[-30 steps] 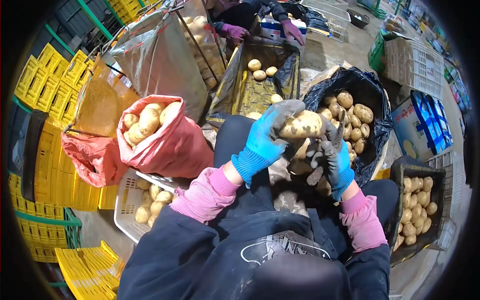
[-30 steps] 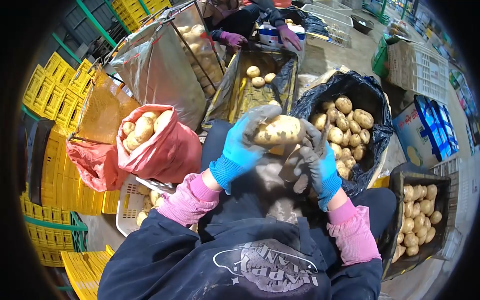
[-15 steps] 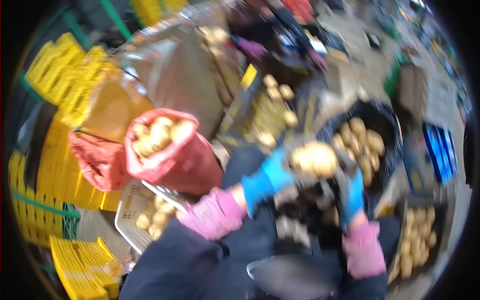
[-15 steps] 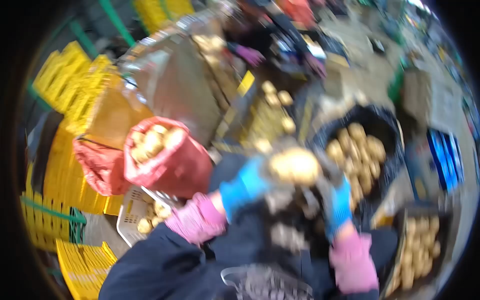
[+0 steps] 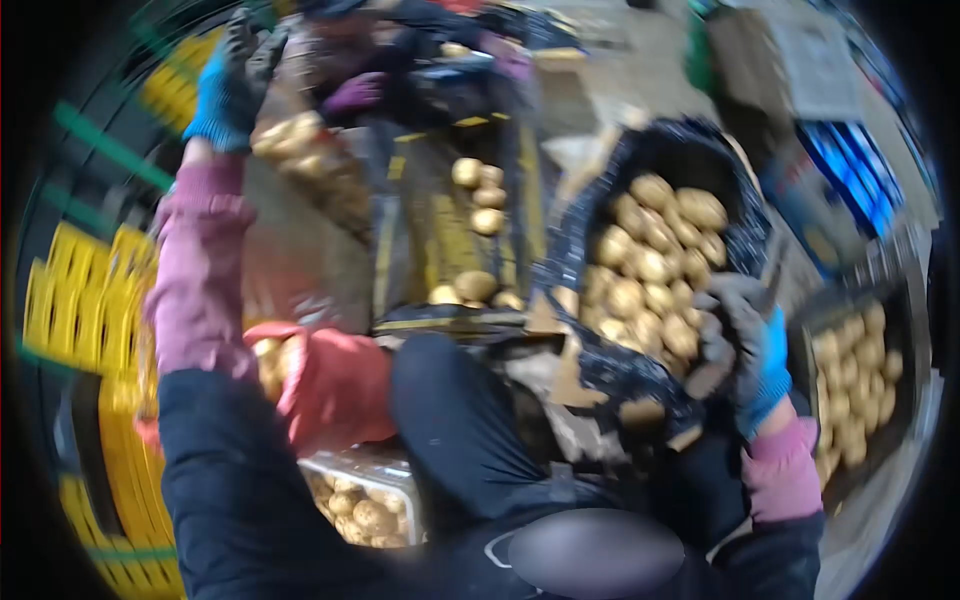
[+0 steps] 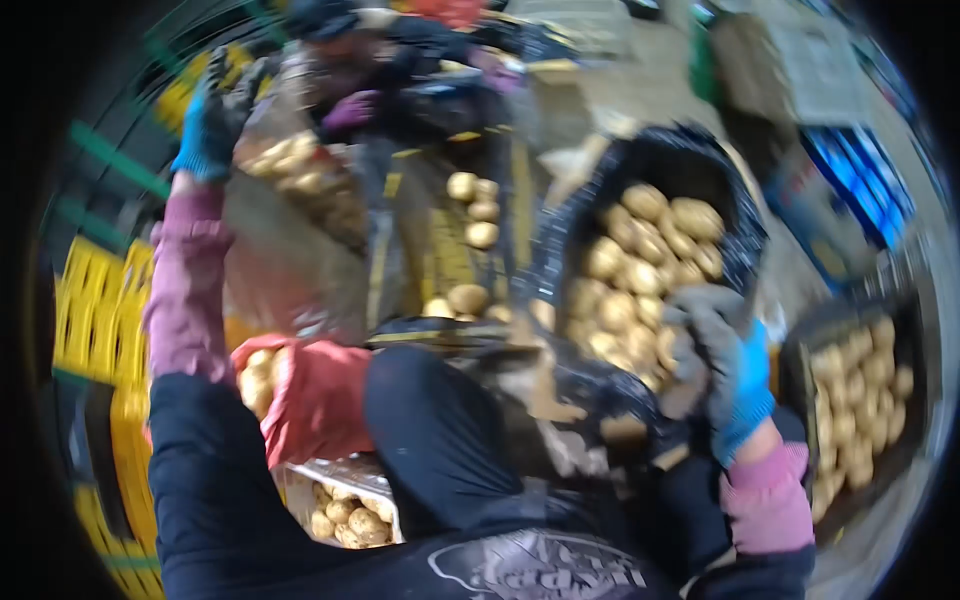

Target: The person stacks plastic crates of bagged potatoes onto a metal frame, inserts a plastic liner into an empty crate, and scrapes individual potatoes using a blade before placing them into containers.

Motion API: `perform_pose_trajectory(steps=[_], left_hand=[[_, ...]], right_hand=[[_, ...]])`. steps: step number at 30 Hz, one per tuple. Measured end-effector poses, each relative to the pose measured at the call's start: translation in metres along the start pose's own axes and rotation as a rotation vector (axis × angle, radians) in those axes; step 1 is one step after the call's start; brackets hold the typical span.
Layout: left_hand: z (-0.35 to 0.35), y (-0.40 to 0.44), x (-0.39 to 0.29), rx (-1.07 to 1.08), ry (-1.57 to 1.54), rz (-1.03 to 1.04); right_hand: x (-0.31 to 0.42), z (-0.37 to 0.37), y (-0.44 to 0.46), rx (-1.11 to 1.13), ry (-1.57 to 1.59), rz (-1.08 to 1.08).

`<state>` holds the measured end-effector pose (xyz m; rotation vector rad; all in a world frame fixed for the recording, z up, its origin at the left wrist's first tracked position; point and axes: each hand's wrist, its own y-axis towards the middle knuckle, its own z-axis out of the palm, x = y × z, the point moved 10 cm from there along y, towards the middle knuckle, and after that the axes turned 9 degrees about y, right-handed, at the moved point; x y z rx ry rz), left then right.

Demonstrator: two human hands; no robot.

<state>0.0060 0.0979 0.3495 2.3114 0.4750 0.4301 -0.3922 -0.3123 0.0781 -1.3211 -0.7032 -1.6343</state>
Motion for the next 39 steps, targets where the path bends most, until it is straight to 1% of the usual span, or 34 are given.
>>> perform_pose_trajectory(steps=[1,2,3,4,5,6,7,8,10,11,12,13,14,15,16,17,18,20,21,22,24,25,26,27,28,29,30,31,32,34,35,36,38,39], left_hand=[[0.067,0.021,-0.026,0.247,-0.551,-0.162],[0.123,0.03,-0.087,0.511,-1.07,-0.327],[0.142,0.043,-0.188,0.34,-0.217,-0.016],[0.19,0.029,-0.251,0.514,-0.635,-0.272],[0.257,-0.002,-0.292,0.71,-0.9,-0.458],[0.301,-0.011,-0.349,0.735,-0.88,-0.221],[0.352,-0.029,-0.381,0.724,-0.832,-0.103],[0.405,-0.047,-0.41,0.851,-0.588,0.03],[0.484,-0.059,-0.44,0.922,-0.424,-0.04],[0.522,-0.064,-0.448,0.948,-0.363,-0.078],[0.555,-0.073,-0.453,0.972,-0.3,-0.117],[0.576,-0.08,-0.459,0.965,-0.257,-0.114],[0.598,-0.089,-0.459,0.991,-0.202,-0.178],[0.608,-0.083,-0.461,1.016,-0.254,-0.199],[0.607,-0.08,-0.457,1.047,-0.3,-0.224],[0.603,-0.082,-0.456,1.099,-0.519,-0.35],[0.597,-0.093,-0.456,1.148,-0.883,-0.603],[0.546,-0.076,-0.47,1.149,-1.449,-0.749],[0.503,-0.06,-0.473,1.098,-1.602,-0.782],[0.453,-0.044,-0.478,1.035,-1.755,-0.812],[0.365,-0.022,-0.48,0.881,-1.945,-0.768],[0.325,-0.017,-0.475,0.799,-1.906,-0.762],[0.293,-0.018,-0.468,0.72,-1.867,-0.758],[0.272,-0.028,-0.467,0.696,-1.922,-0.739],[0.25,-0.036,-0.461,0.617,-1.863,-0.766],[0.232,-0.048,-0.456,0.551,-1.748,-0.749],[0.216,-0.061,-0.453,0.495,-1.638,-0.735],[0.202,-0.072,-0.454,0.465,-1.503,-0.7],[0.19,-0.081,-0.456,0.393,-1.416,-0.666],[0.175,-0.105,-0.459,0.413,-1.237,-0.691],[0.158,-0.105,-0.459,0.411,-0.818,-0.473],[0.156,-0.116,-0.461,0.409,-0.821,-0.489],[0.149,-0.135,-0.457,0.306,-0.626,-0.557],[0.146,-0.142,-0.457,0.276,-0.621,-0.561]], right_hand=[[-0.002,0.007,-0.008,0.028,-0.034,0.162],[-0.025,0.013,-0.011,0.237,-0.107,0.331],[-0.049,0.03,-0.021,0.462,-0.132,0.376],[-0.071,0.043,-0.041,0.621,0.028,0.402],[-0.09,0.05,-0.058,0.712,-0.077,0.425],[-0.092,0.059,-0.065,0.854,-0.435,0.301],[-0.101,0.057,-0.068,0.855,-0.459,0.189],[-0.102,0.051,-0.063,0.793,-0.516,0.168],[-0.081,0.032,-0.041,0.548,-0.424,0.083],[-0.078,0.029,-0.035,0.527,-0.421,0.088],[-0.068,0.019,-0.025,0.419,-0.29,0.059],[-0.058,0.008,-0.016,0.311,-0.159,0.024],[-0.053,0.002,-0.013,0.29,-0.154,0.021],[-0.051,-0.009,-0.01,0.213,-0.104,0.069],[-0.048,-0.017,-0.011,0.14,-0.048,0.119],[-0.05,-0.025,-0.013,0.063,0.019,0.257],[-0.052,-0.028,-0.012,0.063,0.028,0.245],[-0.048,-0.037,-0.01,-0.023,0.058,0.099],[-0.048,-0.035,-0.012,0.003,0.083,0.188],[-0.059,-0.029,-0.014,0.024,0.371,0.283],[-0.051,-0.034,-0.012,-0.016,0.313,0.173],[-0.061,-0.035,-0.015,0.024,0.464,0.16],[-0.035,-0.035,-0.019,0.039,0.312,0.106],[-0.034,-0.033,-0.02,0.026,0.178,0.178],[-0.037,-0.032,-0.02,0.011,0.04,0.251],[-0.027,-0.036,-0.008,0.025,-0.236,-0.132],[-0.001,-0.015,-0.016,0.034,-0.502,-0.514],[-0.003,-0.011,-0.027,0.052,-0.623,-0.526],[-0.006,-0.006,-0.034,0.066,-0.626,-0.515],[-0.017,0.02,-0.045,0.185,-0.755,-0.403],[-0.027,0.03,-0.051,0.212,-0.89,-0.253],[-0.031,0.042,-0.059,0.224,-0.896,-0.245],[-0.056,0.062,-0.073,0.292,-1.122,-0.114],[-0.075,0.068,-0.083,0.301,-1.135,-0.048]])
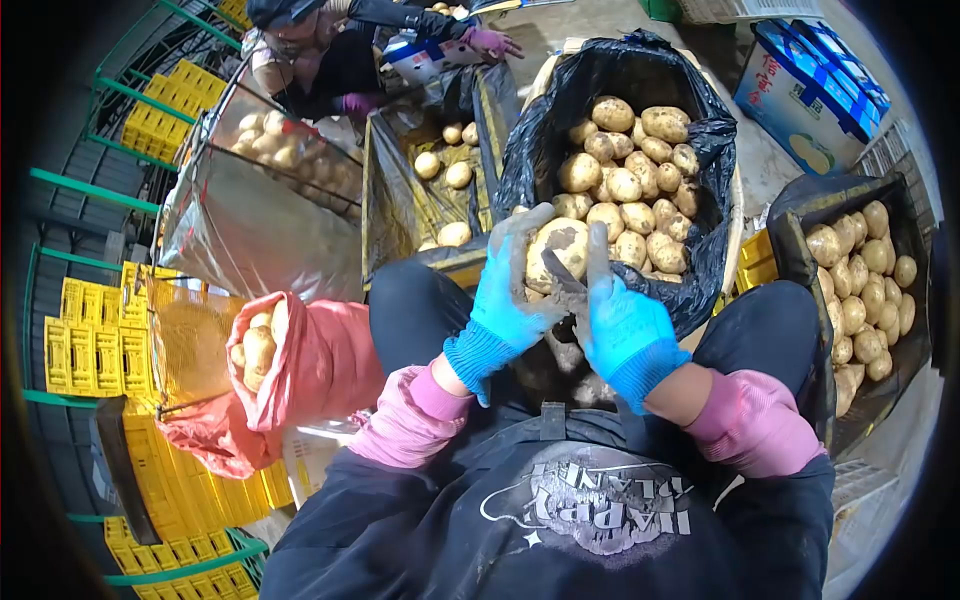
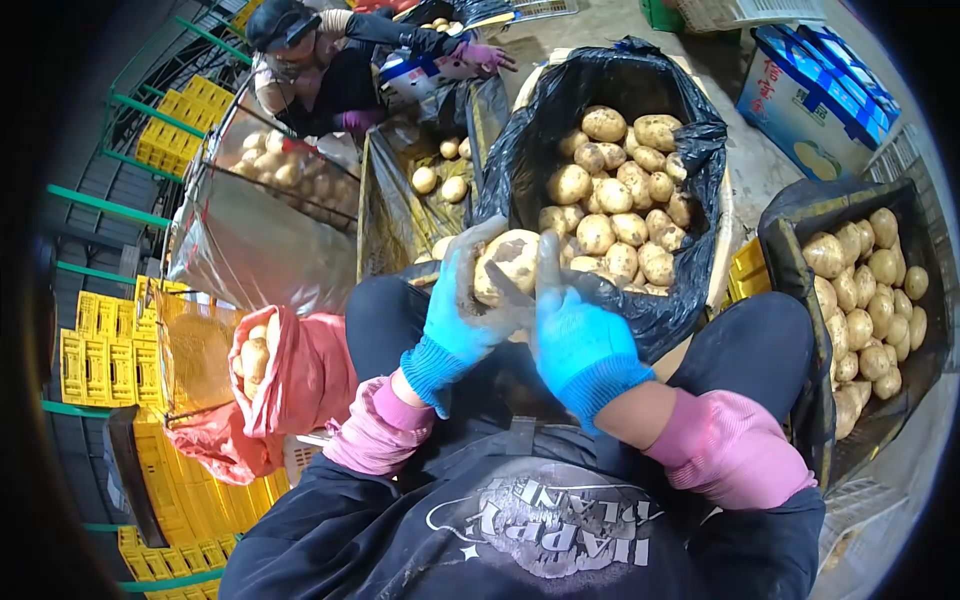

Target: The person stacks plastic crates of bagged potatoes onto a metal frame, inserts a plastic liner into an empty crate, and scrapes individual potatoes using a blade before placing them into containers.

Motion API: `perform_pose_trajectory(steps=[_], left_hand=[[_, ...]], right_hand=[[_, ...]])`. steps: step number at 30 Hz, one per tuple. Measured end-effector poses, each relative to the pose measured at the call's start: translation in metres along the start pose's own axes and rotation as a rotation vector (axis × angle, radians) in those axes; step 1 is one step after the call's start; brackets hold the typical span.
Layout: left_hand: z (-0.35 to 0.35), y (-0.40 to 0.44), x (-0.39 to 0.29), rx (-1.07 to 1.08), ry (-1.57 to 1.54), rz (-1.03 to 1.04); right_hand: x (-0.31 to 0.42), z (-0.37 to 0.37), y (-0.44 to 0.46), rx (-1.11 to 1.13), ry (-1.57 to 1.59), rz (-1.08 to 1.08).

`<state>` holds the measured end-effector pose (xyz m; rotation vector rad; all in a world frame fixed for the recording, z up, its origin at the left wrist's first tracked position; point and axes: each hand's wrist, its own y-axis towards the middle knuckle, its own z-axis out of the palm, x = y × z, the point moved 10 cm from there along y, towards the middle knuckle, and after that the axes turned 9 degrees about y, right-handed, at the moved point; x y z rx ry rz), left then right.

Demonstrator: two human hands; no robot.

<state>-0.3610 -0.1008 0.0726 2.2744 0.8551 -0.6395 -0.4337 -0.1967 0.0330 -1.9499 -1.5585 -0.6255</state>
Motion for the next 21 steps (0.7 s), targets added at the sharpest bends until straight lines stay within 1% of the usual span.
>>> perform_pose_trajectory(steps=[1,3,4,5,7,8,10,11,12,13,15,16,17,19,20,21], left_hand=[[-0.004,-0.005,0.005,-0.007,-0.003,-0.011],[-0.017,-0.01,-0.005,-0.05,0.115,0.137],[-0.023,-0.013,-0.005,-0.054,0.11,0.113],[-0.028,-0.014,-0.007,-0.056,0.101,0.105],[-0.029,-0.018,-0.015,-0.041,0.088,0.16],[-0.025,-0.02,-0.014,-0.023,0.069,0.17],[-0.017,-0.025,-0.008,-0.031,0.064,0.139],[-0.015,-0.028,-0.002,-0.046,0.066,0.114],[-0.008,-0.03,0.001,-0.027,0.11,0.161],[-0.007,-0.027,0.006,-0.01,0.102,0.138],[-0.007,-0.032,0.005,0.003,0.136,0.136],[-0.007,-0.035,0.008,0.019,0.11,0.102],[-0.008,-0.033,0.009,0.035,0.123,0.093],[-0.013,-0.031,0.003,-0.017,0.182,0.116],[-0.012,-0.03,0.004,-0.014,0.179,0.113],[-0.011,-0.028,0.004,-0.018,0.167,0.128]], right_hand=[[-0.001,0.007,-0.001,0.011,-0.007,-0.003],[0.013,0.001,-0.003,-0.052,0.058,-0.22],[0.018,-0.008,0.004,-0.15,0.063,-0.268],[0.003,-0.018,0.007,-0.116,0.251,-0.162],[0.001,-0.022,0.017,-0.053,0.069,-0.055],[-0.003,-0.016,0.019,-0.043,0.069,-0.045],[-0.002,0.001,0.02,-0.016,0.105,-0.112],[-0.002,0.007,0.019,-0.003,0.107,-0.104],[0.003,0.013,0.016,0.035,0.059,-0.08],[0.006,0.022,0.009,0.081,0.015,-0.05],[0.018,0.028,-0.001,0.115,0.003,-0.142],[0.014,0.034,0.001,0.124,0.009,-0.16],[0.008,0.034,0.009,0.11,0.01,-0.189],[0.006,0.01,0.023,-0.042,0.246,-0.279],[-0.01,0.008,0.023,-0.033,0.007,-0.123],[-0.008,0.01,0.019,-0.033,0.004,-0.119]])
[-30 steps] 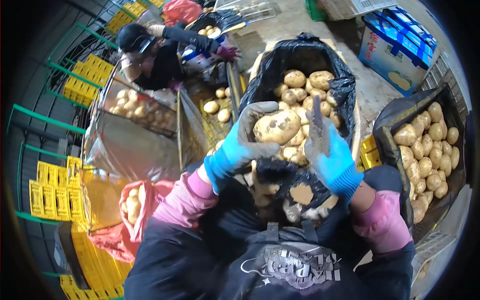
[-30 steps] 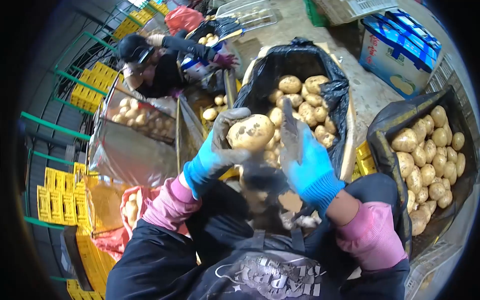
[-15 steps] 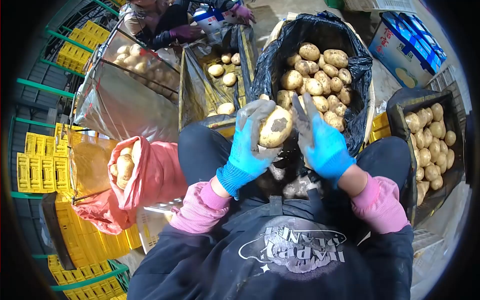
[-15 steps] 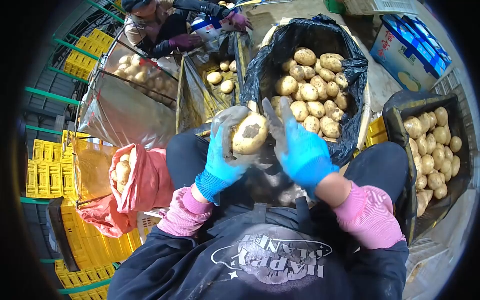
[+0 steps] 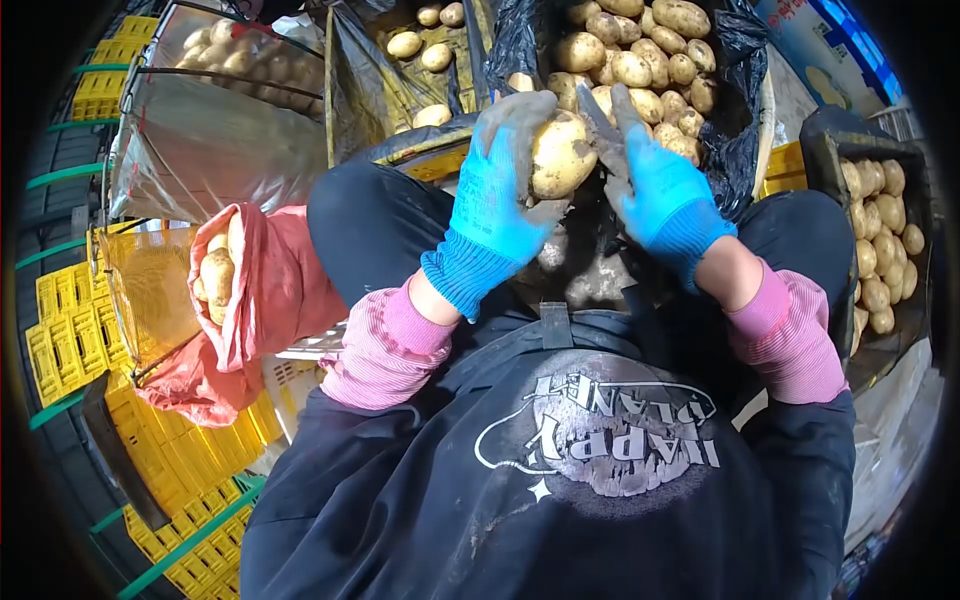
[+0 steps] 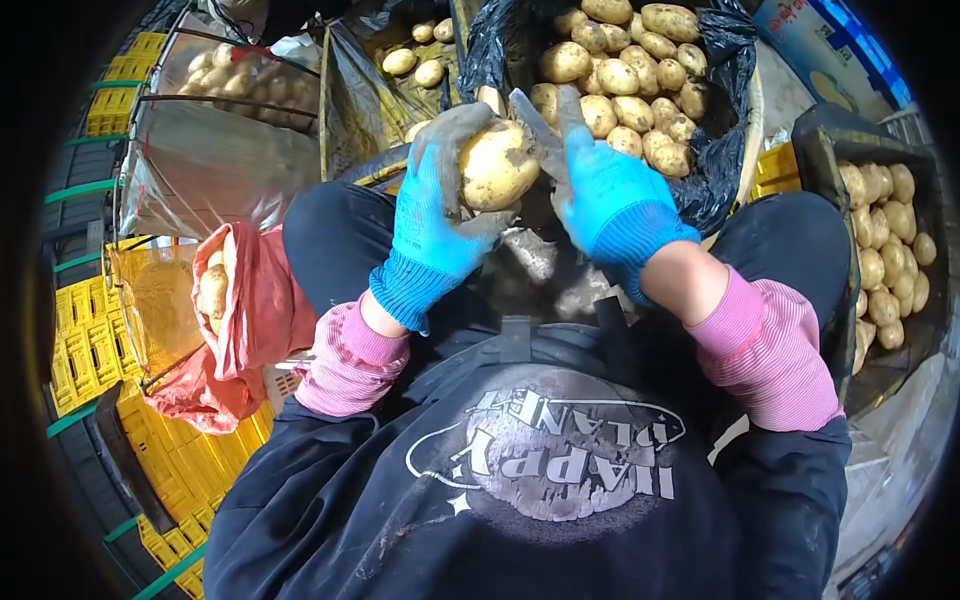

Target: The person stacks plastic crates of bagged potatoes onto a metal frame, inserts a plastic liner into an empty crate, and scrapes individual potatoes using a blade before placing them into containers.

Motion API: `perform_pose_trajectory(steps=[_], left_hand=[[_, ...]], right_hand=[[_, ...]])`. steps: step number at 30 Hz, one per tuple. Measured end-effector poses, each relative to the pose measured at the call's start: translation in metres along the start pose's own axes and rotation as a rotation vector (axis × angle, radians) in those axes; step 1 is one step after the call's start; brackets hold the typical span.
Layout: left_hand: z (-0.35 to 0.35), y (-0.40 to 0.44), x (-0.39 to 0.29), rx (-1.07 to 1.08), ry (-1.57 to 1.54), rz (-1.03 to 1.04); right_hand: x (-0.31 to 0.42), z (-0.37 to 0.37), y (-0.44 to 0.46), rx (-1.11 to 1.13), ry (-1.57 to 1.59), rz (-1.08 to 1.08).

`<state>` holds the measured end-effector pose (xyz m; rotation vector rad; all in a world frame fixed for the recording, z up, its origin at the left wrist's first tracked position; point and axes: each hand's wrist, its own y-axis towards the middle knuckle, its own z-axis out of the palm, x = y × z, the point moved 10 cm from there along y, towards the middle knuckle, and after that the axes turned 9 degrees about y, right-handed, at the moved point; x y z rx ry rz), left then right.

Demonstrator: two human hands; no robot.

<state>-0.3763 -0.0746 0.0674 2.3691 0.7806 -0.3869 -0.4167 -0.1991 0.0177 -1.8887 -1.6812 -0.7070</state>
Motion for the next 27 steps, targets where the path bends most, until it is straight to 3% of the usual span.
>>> perform_pose_trajectory(steps=[3,4,6,8,9,10,13,16,17,18,19,20,22,24,26,27], left_hand=[[0.002,0.001,0.009,0.005,-0.02,-0.029],[0.003,0.0,0.016,0.021,-0.024,-0.078],[0.003,0.001,0.016,0.024,-0.032,-0.09],[0.007,0.001,0.018,0.035,-0.11,-0.122],[0.008,0.001,0.014,0.044,-0.097,-0.101],[0.011,0.002,0.012,0.066,-0.078,-0.134],[0.012,0.0,0.018,0.038,-0.053,-0.149],[0.007,0.002,0.017,0.056,-0.01,-0.113],[0.006,0.004,0.015,0.038,-0.11,-0.104],[0.004,0.005,0.014,0.017,-0.21,-0.095],[0.005,0.002,0.016,-0.019,-0.301,-0.119],[0.002,0.004,0.003,-0.023,-0.334,0.005],[-0.002,0.006,-0.007,-0.076,-0.373,0.031],[-0.003,0.007,-0.003,-0.117,-0.448,-0.035],[0.032,-0.005,0.023,0.19,-0.754,-0.371],[0.03,-0.004,0.018,0.169,-0.849,-0.431]], right_hand=[[0.012,0.02,-0.01,0.092,-0.015,-0.046],[0.013,0.033,-0.019,0.212,-0.135,0.014],[0.016,0.022,-0.013,0.205,-0.014,-0.036],[0.002,-0.001,-0.005,-0.017,0.02,-0.044],[0.005,-0.001,-0.006,-0.006,0.059,-0.087],[0.003,0.006,-0.011,0.027,-0.011,-0.012],[0.024,0.031,-0.029,0.108,-0.277,-0.068],[0.009,0.019,-0.011,0.106,0.112,-0.107],[-0.021,0.018,-0.005,-0.067,0.423,-0.219],[-0.023,0.014,-0.004,0.125,0.993,0.193],[-0.009,0.0,-0.008,0.178,1.174,0.299],[0.0,-0.003,-0.013,0.232,1.356,0.409],[0.009,-0.004,-0.007,0.202,1.378,0.206],[0.01,-0.008,-0.008,0.181,1.4,0.168],[0.008,-0.012,-0.006,0.15,1.254,0.07],[0.002,-0.009,-0.002,0.134,1.216,-0.014]])
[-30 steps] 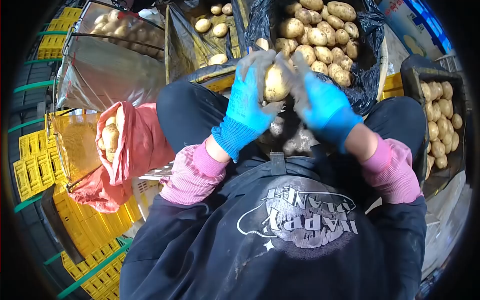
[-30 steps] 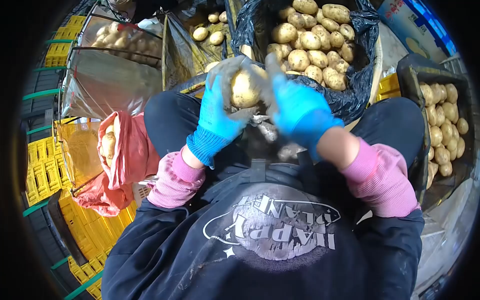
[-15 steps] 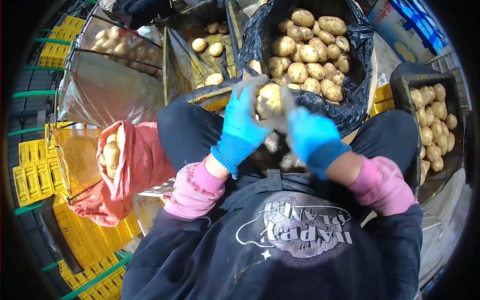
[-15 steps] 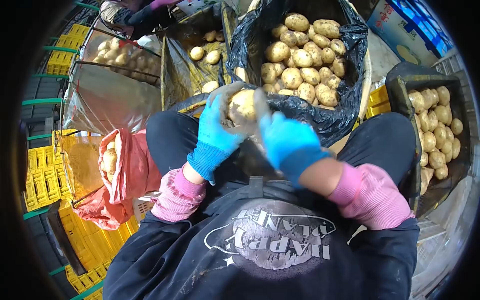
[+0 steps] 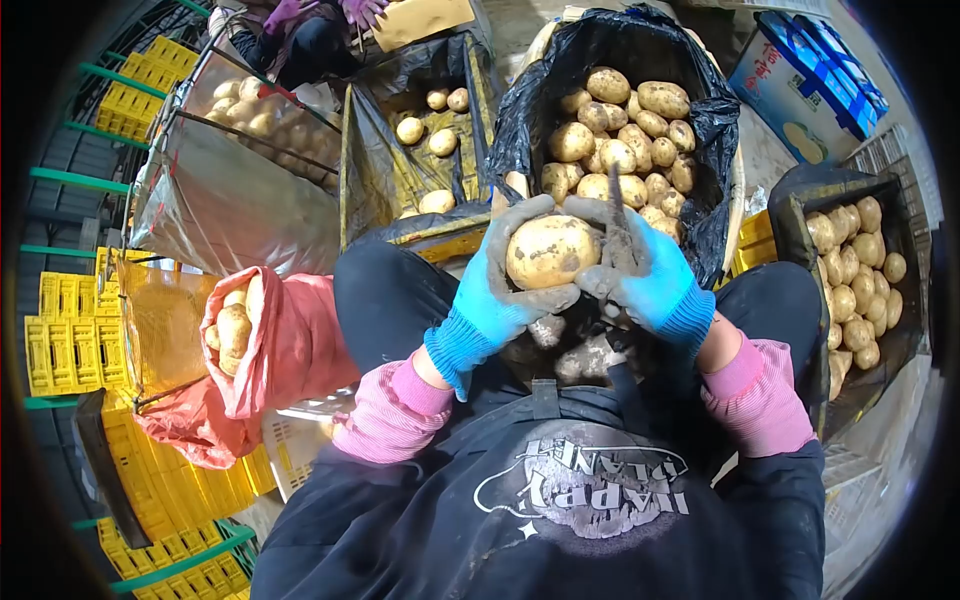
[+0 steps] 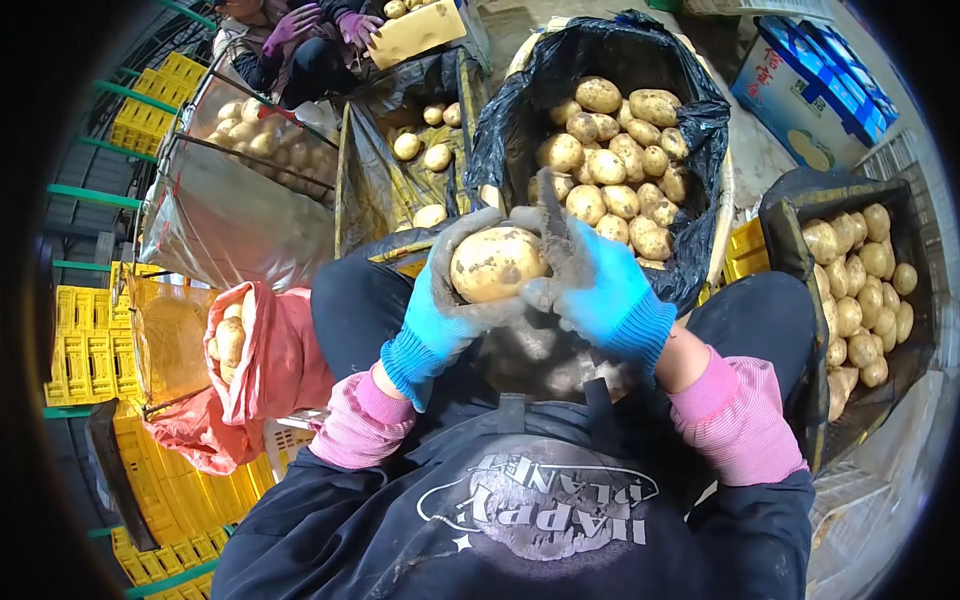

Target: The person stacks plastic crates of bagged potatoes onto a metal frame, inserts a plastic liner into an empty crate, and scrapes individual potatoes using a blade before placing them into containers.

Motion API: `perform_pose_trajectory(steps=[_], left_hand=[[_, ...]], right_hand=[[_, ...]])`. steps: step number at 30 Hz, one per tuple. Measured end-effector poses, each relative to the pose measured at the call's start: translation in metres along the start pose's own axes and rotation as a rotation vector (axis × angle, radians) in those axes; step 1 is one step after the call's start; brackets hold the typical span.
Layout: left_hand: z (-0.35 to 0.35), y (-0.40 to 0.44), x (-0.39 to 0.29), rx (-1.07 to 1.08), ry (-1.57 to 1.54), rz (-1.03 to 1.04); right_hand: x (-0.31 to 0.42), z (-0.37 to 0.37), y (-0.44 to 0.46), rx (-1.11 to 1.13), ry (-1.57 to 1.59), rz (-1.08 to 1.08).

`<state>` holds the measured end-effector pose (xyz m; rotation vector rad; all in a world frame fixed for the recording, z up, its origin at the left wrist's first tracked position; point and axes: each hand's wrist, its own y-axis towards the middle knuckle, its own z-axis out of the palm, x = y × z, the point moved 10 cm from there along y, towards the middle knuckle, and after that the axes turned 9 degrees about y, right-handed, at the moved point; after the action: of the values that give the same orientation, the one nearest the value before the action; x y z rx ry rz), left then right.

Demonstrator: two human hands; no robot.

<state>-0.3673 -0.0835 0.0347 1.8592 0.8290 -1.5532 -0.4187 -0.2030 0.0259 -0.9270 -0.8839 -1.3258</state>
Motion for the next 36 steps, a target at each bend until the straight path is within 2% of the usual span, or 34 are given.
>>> perform_pose_trajectory(steps=[1,3,4,5,7,8,9,11,13,15,16,17,19,20,21,22,23,24,25,27,28,29,31,34,36], left_hand=[[0.0,0.0,-0.003,-0.003,-0.002,0.001],[-0.007,-0.001,0.002,-0.088,0.018,-0.082],[-0.006,-0.001,0.005,-0.089,0.015,-0.081],[-0.006,-0.001,0.006,-0.106,0.032,-0.043],[-0.006,-0.001,0.005,-0.117,0.051,-0.009],[-0.009,-0.001,0.008,-0.128,0.158,-0.038],[-0.012,-0.002,0.009,-0.141,0.266,-0.066],[-0.013,-0.002,0.014,-0.115,0.219,-0.017],[-0.013,-0.002,0.011,-0.089,0.176,0.033],[-0.015,0.0,0.004,-0.101,0.175,0.066],[-0.014,-0.001,0.001,-0.101,0.175,0.07],[-0.014,-0.003,0.001,-0.099,0.059,0.033],[-0.019,0.0,0.003,-0.093,-0.053,0.006],[-0.025,-0.001,-0.002,-0.123,0.11,0.081],[-0.028,-0.002,-0.007,-0.153,0.275,0.153],[-0.024,0.0,-0.016,-0.113,0.27,0.258],[-0.027,0.002,-0.013,-0.112,0.275,0.256],[-0.023,-0.001,-0.025,-0.098,0.414,0.398],[-0.016,-0.006,-0.037,-0.082,0.55,0.543],[-0.005,-0.008,-0.041,-0.061,0.456,0.528],[-0.006,-0.004,-0.038,-0.075,0.289,0.438],[-0.008,-0.001,-0.033,-0.089,0.123,0.349],[-0.008,0.001,-0.035,-0.078,0.157,0.293],[-0.007,0.003,-0.032,-0.065,0.014,0.234],[-0.013,-0.001,-0.032,-0.131,0.163,0.263]], right_hand=[[-0.005,-0.006,0.002,0.003,-0.002,0.002],[0.031,-0.006,-0.003,-0.12,-0.98,-0.373],[0.028,-0.007,-0.003,-0.121,-1.032,-0.252],[0.027,-0.002,-0.004,-0.12,-1.034,-0.25],[0.012,-0.008,-0.004,-0.211,-1.239,-0.026],[0.008,0.0,-0.005,-0.181,-1.361,0.029],[0.008,0.007,-0.008,-0.183,-1.361,0.032],[-0.005,0.021,-0.011,-0.054,-1.378,0.126],[-0.008,0.011,-0.007,-0.019,-1.391,0.12],[0.009,-0.007,-0.002,-0.127,-1.307,-0.021],[0.006,-0.021,0.003,-0.138,-1.317,0.1],[0.008,-0.027,0.003,-0.143,-1.319,0.097],[0.011,-0.031,0.004,-0.127,-1.006,0.027],[0.019,-0.021,0.002,-0.095,-0.832,-0.111],[0.028,-0.014,0.001,-0.093,-0.833,-0.114],[0.019,-0.006,-0.001,-0.026,-0.398,0.127],[0.004,0.009,-0.008,0.039,0.045,0.359],[-0.001,0.018,-0.007,0.11,0.164,0.342],[-0.007,0.021,-0.006,0.109,0.167,0.341],[0.013,0.025,0.001,0.045,0.269,0.072],[0.01,0.017,-0.002,0.031,0.153,0.159],[0.011,0.014,-0.003,0.032,0.148,0.157],[0.016,0.016,-0.006,0.062,0.304,0.143],[0.001,0.016,-0.006,0.124,0.362,0.155],[-0.006,0.02,-0.008,0.173,0.431,0.182]])
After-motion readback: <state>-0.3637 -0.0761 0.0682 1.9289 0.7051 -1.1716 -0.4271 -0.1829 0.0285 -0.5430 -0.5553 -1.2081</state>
